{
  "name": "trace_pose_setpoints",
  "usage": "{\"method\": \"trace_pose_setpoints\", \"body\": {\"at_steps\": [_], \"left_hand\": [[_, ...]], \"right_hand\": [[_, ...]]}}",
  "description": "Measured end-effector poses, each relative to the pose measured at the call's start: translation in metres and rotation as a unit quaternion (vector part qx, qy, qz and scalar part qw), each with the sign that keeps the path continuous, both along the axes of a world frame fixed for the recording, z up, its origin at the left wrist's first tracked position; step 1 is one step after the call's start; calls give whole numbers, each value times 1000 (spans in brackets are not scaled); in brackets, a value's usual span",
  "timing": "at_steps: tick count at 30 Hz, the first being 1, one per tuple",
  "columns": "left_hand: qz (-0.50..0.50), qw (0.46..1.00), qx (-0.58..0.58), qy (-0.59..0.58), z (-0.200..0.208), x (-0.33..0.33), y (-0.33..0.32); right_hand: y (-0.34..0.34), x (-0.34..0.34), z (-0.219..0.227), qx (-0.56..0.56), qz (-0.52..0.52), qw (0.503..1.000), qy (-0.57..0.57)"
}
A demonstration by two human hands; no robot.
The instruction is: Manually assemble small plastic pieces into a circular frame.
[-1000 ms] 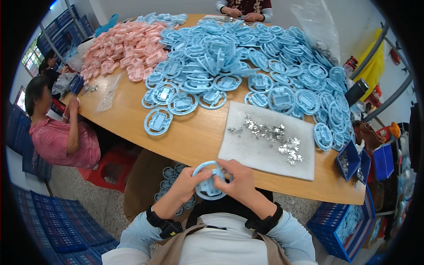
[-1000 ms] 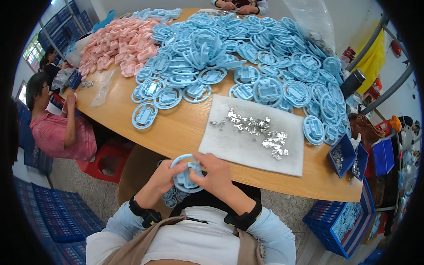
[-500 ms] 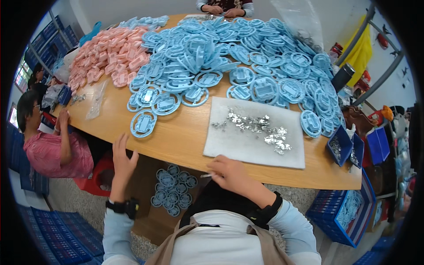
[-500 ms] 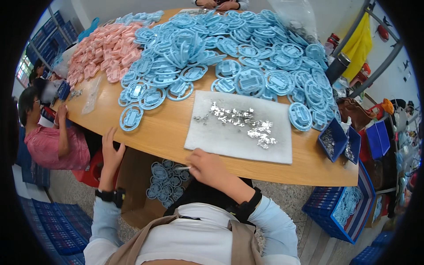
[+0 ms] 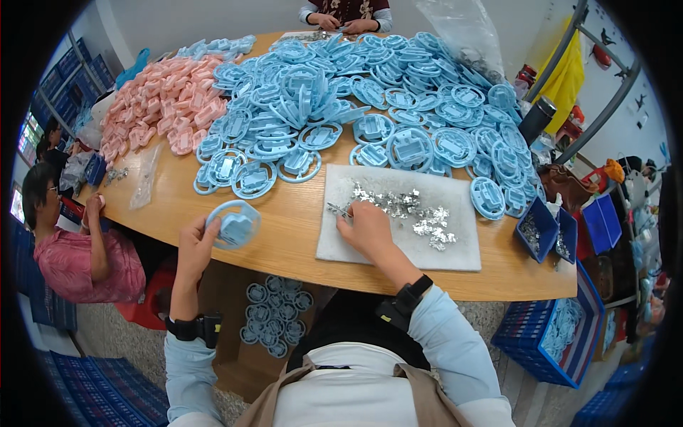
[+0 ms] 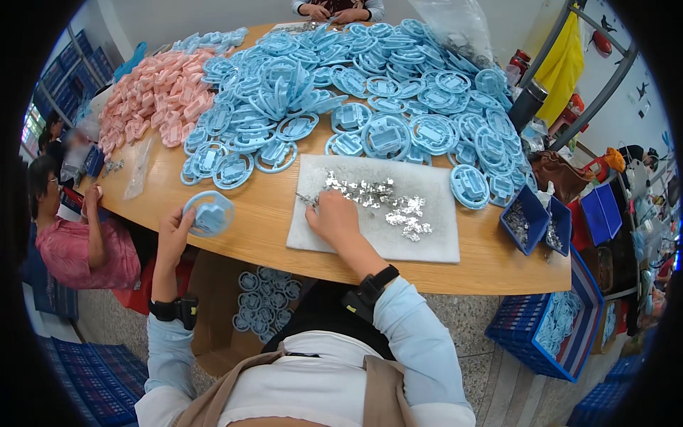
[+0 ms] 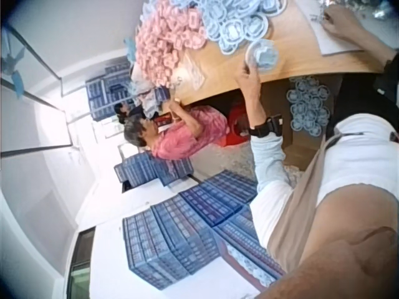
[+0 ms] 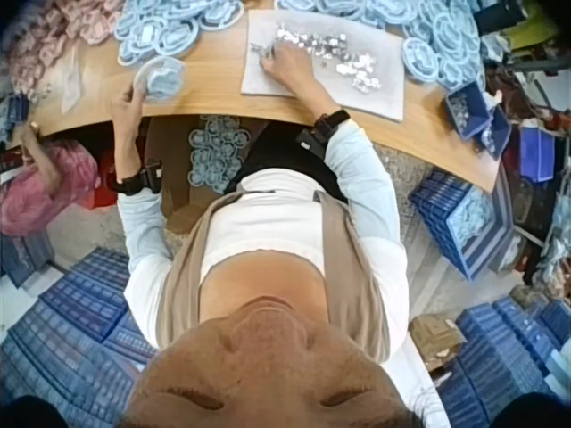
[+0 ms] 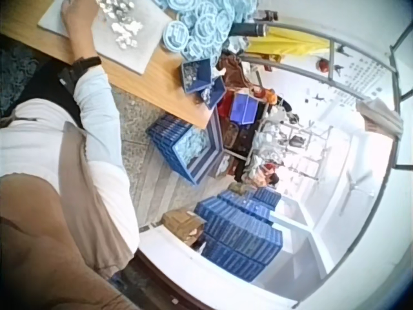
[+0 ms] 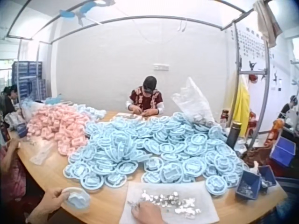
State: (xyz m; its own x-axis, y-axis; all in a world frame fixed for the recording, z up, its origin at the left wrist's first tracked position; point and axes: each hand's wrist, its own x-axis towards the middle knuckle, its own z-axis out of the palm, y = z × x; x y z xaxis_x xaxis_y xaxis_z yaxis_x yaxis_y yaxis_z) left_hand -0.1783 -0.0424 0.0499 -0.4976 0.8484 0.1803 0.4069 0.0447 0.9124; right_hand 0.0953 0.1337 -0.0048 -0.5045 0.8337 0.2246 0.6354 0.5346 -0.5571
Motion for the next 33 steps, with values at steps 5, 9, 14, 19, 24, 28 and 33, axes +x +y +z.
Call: {"method": "trace_pose_setpoints", "body": {"at_steps": [5,9,14,19,24,28,33], "left_hand": [[-54,986,-40,-149,-6,38,3],[-134,959,-85,-234,-20,78,26],[-229,931,-128,-252,-29,125,72],[-231,932,-149,-237,-30,145,97],[-142,982,32,118,-51,149,103],[-211,936,92,267,-22,148,85],[-274,925,27,264,-31,156,85]], "right_hand": [[3,5,0,33,18,999,9],[-3,51,11,131,99,983,-79],[-19,98,10,139,117,977,-109],[-22,113,15,83,71,994,7],[-22,114,21,37,65,997,7],[-20,117,20,-43,27,997,63],[-21,111,9,-25,41,996,81]]}}
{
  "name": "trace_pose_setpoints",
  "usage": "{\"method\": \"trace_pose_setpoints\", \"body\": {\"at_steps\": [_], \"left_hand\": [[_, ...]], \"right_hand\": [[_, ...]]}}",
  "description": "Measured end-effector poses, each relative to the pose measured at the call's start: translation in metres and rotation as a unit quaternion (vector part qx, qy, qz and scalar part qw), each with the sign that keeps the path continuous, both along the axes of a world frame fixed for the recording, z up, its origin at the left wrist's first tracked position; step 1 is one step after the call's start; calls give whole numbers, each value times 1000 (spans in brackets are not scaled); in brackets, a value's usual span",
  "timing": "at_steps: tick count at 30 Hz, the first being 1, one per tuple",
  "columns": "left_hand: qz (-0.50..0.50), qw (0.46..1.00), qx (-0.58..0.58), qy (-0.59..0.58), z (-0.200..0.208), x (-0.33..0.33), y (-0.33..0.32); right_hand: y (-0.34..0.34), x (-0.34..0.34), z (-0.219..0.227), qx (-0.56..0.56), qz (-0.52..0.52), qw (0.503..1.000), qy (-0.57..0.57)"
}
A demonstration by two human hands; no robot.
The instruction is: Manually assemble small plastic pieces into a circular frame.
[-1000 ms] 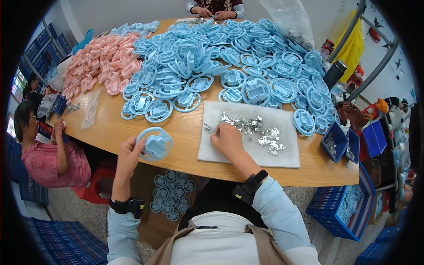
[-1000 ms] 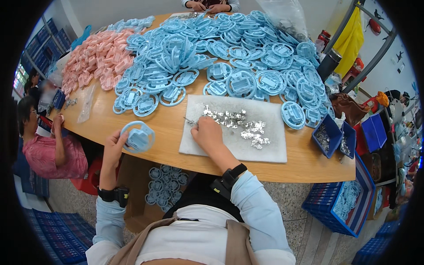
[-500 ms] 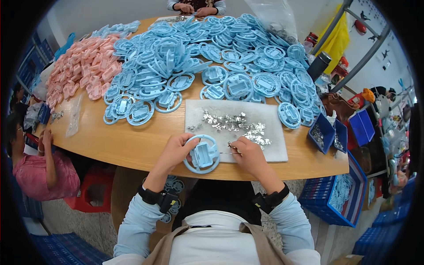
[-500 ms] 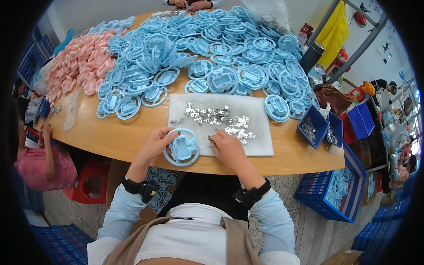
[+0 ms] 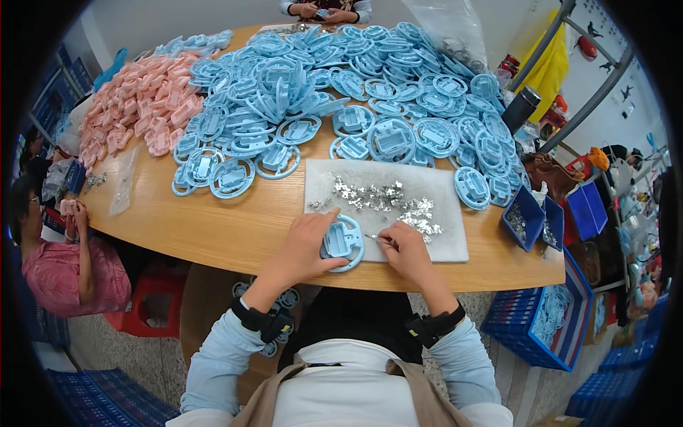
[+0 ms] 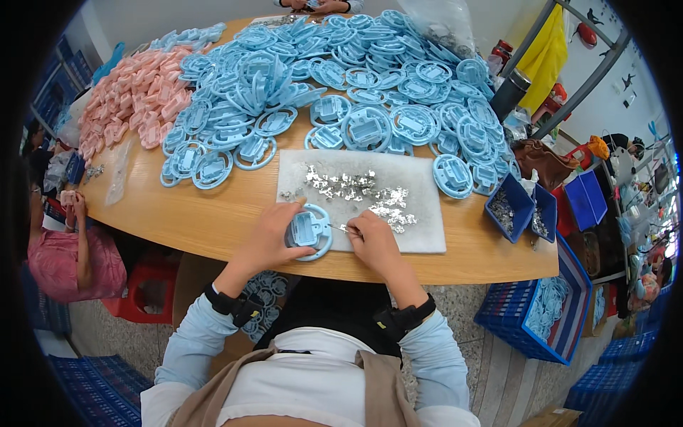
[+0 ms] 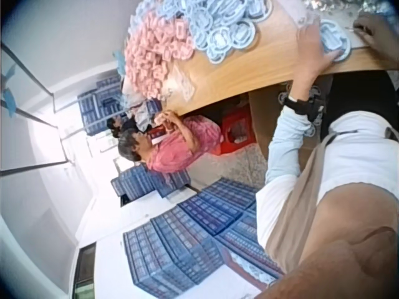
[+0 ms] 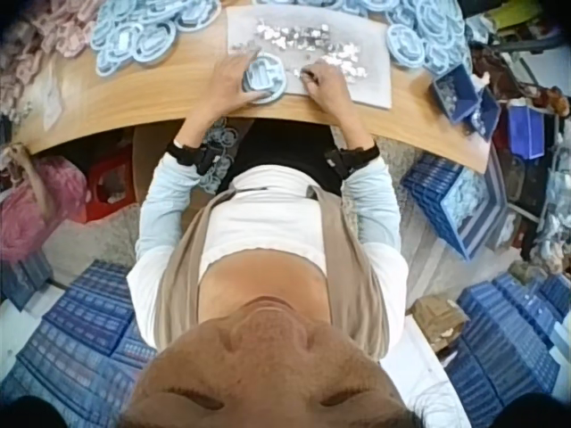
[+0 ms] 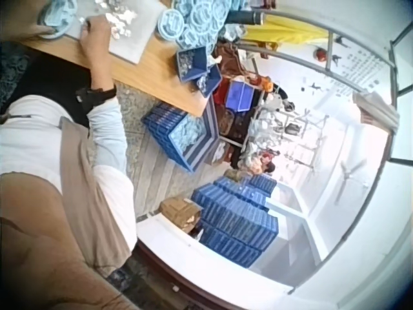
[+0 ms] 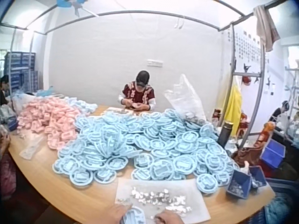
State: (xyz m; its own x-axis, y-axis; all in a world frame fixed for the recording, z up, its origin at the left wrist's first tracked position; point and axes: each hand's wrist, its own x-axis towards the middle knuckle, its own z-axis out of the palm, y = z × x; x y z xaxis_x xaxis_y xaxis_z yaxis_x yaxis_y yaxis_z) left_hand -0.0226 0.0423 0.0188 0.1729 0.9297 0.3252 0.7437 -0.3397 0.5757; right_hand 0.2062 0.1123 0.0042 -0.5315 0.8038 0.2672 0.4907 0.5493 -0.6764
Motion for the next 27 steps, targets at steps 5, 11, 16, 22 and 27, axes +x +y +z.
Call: {"method": "trace_pose_setpoints", "body": {"at_steps": [5,11,16,22,27], "left_hand": [[-58,996,-3,-69,-5,15,0],[-63,995,6,-76,-10,18,4],[-53,995,43,-70,-18,16,2],[-59,993,88,-51,-21,16,0],[-51,994,89,-32,-17,17,-3]], "right_hand": [[-2,-15,17,-34,14,996,86],[4,-32,-4,132,93,982,97],[3,-33,-5,223,116,968,13],[5,-30,-3,243,130,961,-8],[1,-27,-4,229,124,966,6]]}}
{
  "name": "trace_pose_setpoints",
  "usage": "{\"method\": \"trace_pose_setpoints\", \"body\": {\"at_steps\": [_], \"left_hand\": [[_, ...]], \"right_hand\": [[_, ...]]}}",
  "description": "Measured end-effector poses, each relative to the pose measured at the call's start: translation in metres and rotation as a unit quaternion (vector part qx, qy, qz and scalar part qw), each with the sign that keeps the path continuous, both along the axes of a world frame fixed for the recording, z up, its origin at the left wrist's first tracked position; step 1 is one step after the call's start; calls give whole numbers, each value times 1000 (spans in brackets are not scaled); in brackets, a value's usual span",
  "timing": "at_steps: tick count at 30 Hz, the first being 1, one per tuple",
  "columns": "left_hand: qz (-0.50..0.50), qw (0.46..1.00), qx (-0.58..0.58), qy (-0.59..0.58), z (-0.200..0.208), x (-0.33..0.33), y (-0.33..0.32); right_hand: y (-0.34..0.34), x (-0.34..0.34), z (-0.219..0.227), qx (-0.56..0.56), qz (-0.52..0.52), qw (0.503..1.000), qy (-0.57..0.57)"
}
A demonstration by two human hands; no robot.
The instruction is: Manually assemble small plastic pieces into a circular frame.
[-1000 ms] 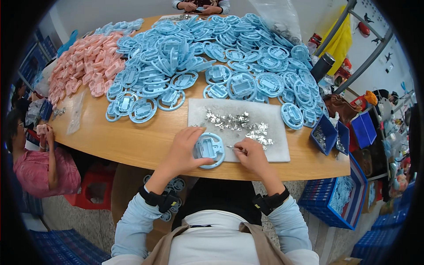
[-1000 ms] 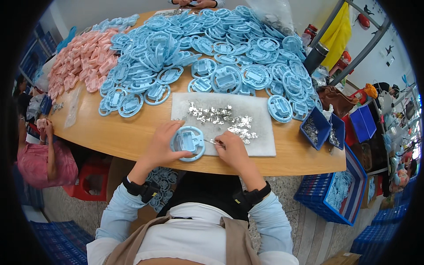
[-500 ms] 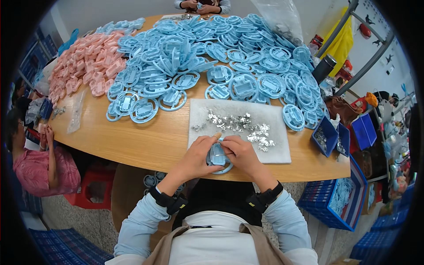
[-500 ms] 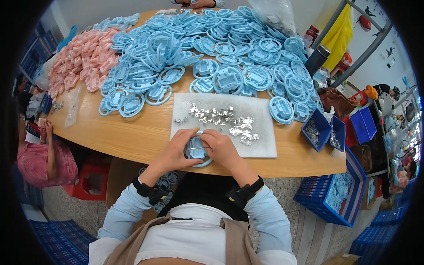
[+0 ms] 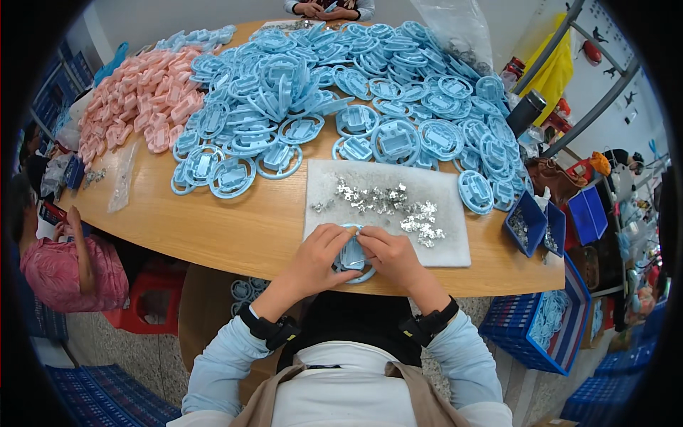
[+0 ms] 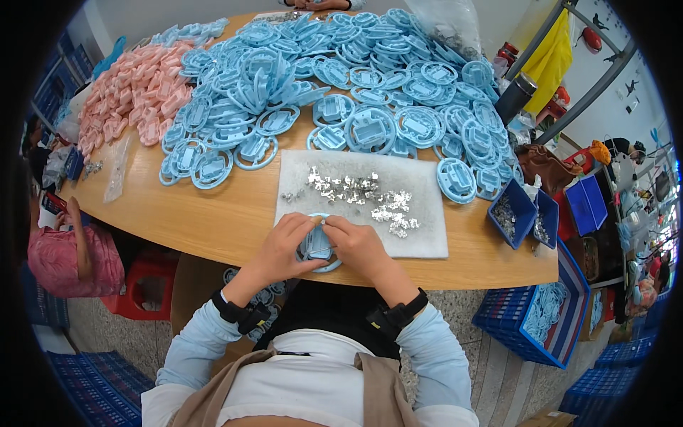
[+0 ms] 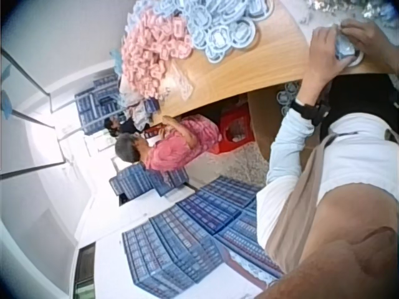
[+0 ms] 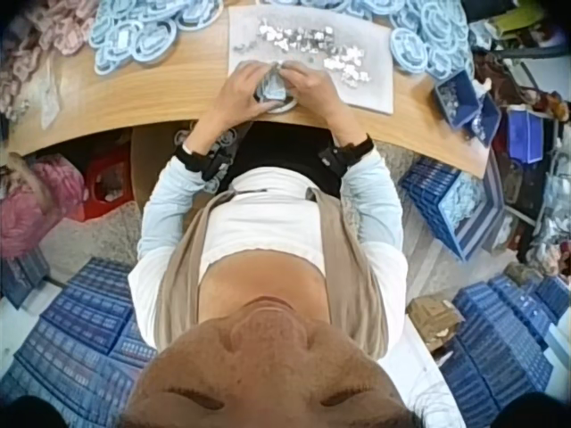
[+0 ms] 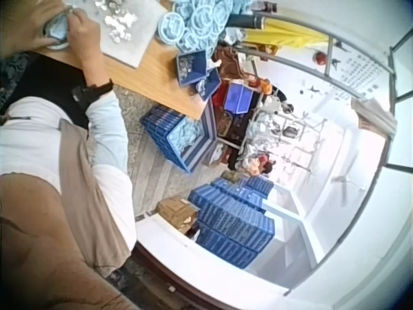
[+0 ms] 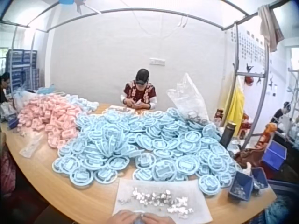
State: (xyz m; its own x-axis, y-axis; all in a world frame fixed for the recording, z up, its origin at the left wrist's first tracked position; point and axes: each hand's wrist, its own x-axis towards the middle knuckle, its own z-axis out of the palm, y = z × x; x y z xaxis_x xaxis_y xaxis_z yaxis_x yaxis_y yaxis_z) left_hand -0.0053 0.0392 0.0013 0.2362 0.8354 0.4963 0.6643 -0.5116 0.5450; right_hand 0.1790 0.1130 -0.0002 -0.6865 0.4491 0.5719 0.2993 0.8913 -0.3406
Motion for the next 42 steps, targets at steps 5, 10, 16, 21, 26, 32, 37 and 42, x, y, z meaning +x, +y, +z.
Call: {"method": "trace_pose_setpoints", "body": {"at_steps": [5,10,16,21,26,32,37,42], "left_hand": [[0,1000,1,16,5,1,-2],[14,999,4,45,6,1,-4],[15,999,11,44,0,3,-5],[24,995,40,88,-1,2,-8],[15,997,24,76,0,-2,1],[40,998,-32,21,1,1,6],[94,995,-20,-4,-4,10,7],[114,993,-24,2,-5,18,7]], "right_hand": [[-1,-1,1,-15,0,1000,-18],[4,-8,0,-104,-14,993,45],[-19,-10,4,-112,-128,985,-38],[-20,-13,9,-224,-144,964,6],[-7,-18,8,-255,-155,954,-28],[-17,-15,18,-191,-225,952,-85],[-50,-1,34,-178,-222,942,-178],[-55,0,17,-67,-200,959,-191]]}}
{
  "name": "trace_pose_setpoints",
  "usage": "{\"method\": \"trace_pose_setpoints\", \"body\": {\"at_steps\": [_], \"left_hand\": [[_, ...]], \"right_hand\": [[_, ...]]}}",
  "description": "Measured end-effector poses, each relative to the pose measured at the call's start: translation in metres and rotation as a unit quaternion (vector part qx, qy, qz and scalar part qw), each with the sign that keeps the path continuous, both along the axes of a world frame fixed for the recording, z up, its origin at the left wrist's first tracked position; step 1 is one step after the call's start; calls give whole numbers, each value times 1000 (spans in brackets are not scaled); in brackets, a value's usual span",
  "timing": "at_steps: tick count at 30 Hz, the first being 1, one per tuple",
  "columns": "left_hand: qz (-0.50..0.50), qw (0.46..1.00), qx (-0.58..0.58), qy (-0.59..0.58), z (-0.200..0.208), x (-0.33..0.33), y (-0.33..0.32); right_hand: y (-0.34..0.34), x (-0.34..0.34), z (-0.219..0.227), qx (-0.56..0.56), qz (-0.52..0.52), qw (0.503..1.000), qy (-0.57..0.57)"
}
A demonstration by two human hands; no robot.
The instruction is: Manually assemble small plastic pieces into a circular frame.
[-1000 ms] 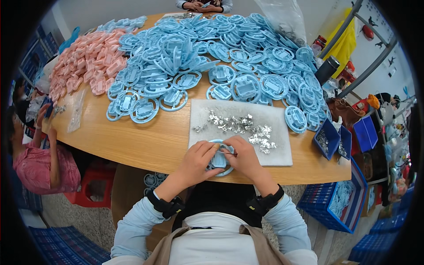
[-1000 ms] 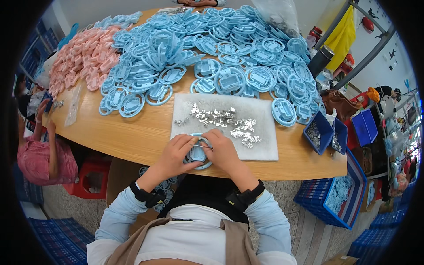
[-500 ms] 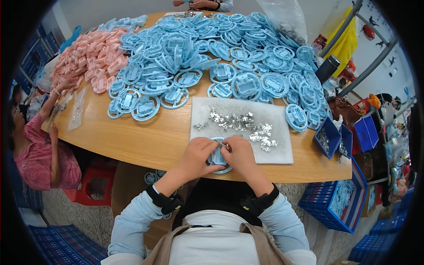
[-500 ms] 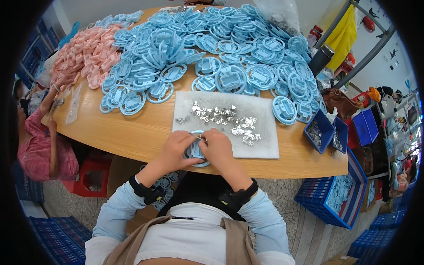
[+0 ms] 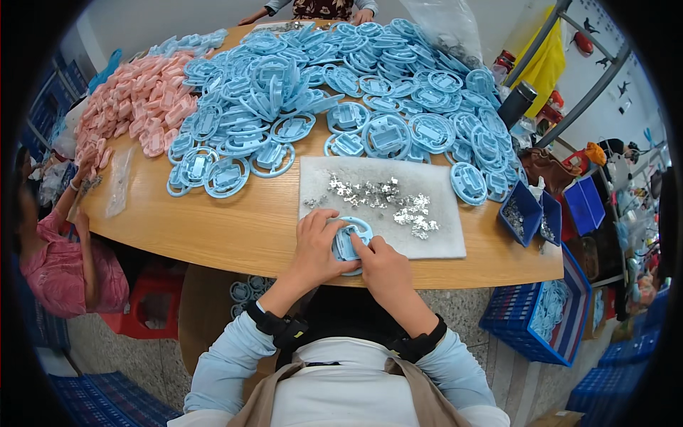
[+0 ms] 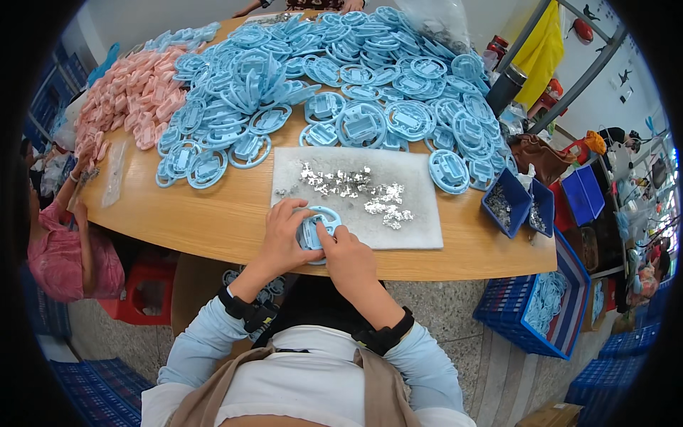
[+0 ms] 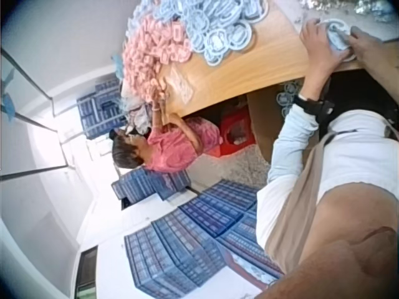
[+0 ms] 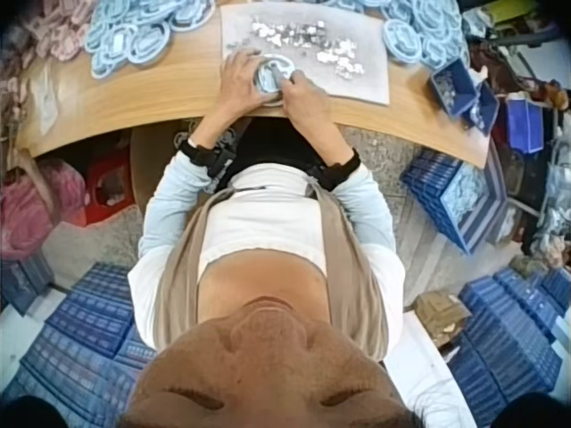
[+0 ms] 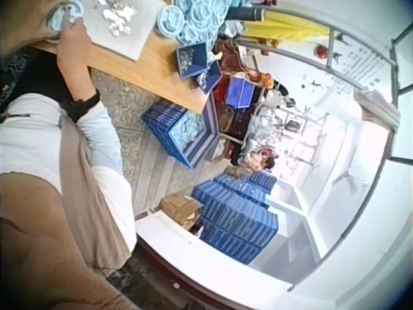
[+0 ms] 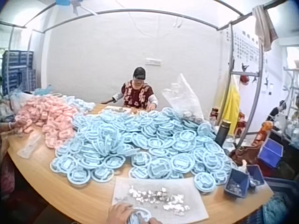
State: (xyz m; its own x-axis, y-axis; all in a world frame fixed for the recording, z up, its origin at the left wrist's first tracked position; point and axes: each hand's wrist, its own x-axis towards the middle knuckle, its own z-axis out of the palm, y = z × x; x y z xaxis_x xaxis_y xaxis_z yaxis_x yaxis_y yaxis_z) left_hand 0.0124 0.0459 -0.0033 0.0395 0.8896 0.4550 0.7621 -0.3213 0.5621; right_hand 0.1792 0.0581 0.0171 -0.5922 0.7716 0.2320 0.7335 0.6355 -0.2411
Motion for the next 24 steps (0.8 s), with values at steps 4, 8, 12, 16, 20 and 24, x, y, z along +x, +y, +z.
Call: {"method": "trace_pose_setpoints", "body": {"at_steps": [4,8,12,16,20,24], "left_hand": [[10,1000,-5,6,-3,0,-1],[10,1000,-11,15,-3,-1,-1],[6,1000,14,11,6,1,-4],[-25,1000,7,-2,23,9,-13],[-36,998,-15,-57,29,11,-22],[-50,882,-185,-431,33,7,-33]], "right_hand": [[2,-6,-2,19,1,1000,-4],[4,-10,1,0,-20,1000,8],[19,-2,9,-71,-68,973,208],[33,1,15,-181,-60,943,275],[31,2,24,-303,-68,897,315],[15,1,17,-292,-63,878,375]]}}
